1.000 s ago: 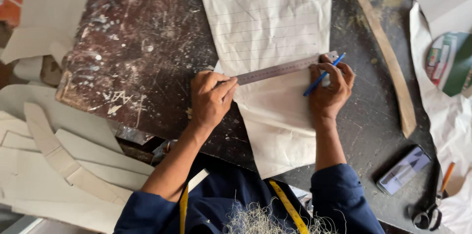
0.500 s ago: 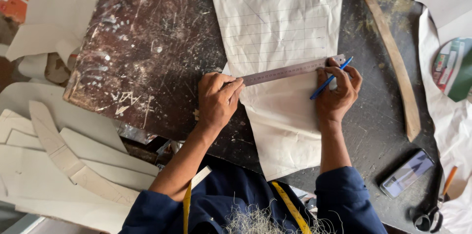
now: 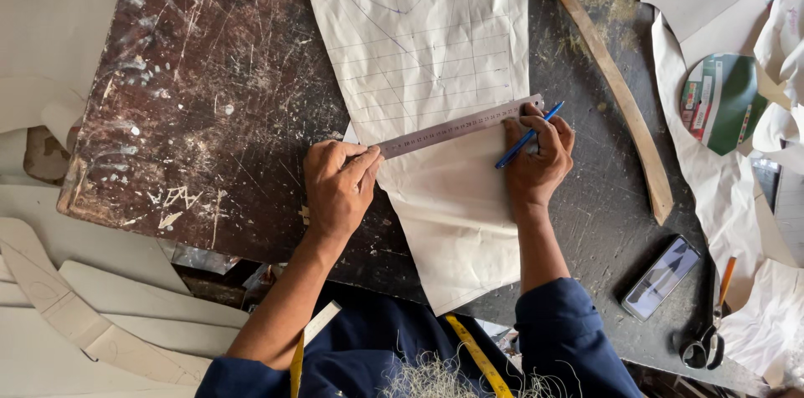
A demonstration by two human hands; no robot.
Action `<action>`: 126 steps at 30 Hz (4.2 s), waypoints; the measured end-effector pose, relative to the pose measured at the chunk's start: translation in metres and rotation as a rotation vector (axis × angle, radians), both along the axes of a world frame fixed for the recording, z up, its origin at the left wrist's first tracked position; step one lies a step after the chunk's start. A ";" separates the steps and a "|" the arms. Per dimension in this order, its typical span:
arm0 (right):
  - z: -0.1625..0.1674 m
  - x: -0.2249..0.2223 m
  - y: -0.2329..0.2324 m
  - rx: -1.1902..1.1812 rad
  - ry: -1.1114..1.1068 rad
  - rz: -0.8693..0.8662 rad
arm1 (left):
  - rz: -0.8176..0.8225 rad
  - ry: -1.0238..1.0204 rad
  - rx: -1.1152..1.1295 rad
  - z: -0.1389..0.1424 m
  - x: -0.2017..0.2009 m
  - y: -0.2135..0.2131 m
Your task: The person draws a pattern on a large sheet of paper using a pen, a ruler, and a flexible black strip as guides. They repeatedly measure and mark lines, occasionally referencing a smartphone image on the table.
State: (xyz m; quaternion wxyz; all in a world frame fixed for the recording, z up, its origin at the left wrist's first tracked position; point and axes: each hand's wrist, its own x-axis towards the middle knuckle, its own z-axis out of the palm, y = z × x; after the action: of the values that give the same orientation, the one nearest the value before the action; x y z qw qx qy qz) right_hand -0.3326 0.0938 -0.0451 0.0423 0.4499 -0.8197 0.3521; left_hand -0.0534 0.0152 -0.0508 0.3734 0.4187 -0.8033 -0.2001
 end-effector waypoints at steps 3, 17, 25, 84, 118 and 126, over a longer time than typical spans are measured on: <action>0.000 -0.001 0.001 0.003 -0.001 0.007 | -0.003 0.004 0.002 0.004 0.001 0.001; 0.005 0.001 -0.001 0.011 0.011 0.014 | -0.134 -0.881 -0.030 0.011 -0.064 0.024; -0.002 0.000 0.002 0.020 0.019 0.051 | -0.166 -1.269 0.019 0.060 -0.093 0.035; 0.055 0.075 -0.094 0.540 -0.534 0.708 | -0.195 -1.048 0.188 -0.007 -0.122 0.065; 0.102 -0.031 -0.030 0.755 0.056 0.507 | -0.055 -0.383 0.084 0.051 0.016 0.094; 0.109 -0.021 0.019 0.531 0.173 0.443 | 0.092 -0.276 0.197 0.054 0.010 0.204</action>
State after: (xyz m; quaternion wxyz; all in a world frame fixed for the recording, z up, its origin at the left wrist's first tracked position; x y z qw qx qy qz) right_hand -0.3532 0.1126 0.0643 -0.0844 0.6400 -0.7586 0.0879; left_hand -0.0433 0.2195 0.0036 0.2256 0.5129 -0.8035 -0.2012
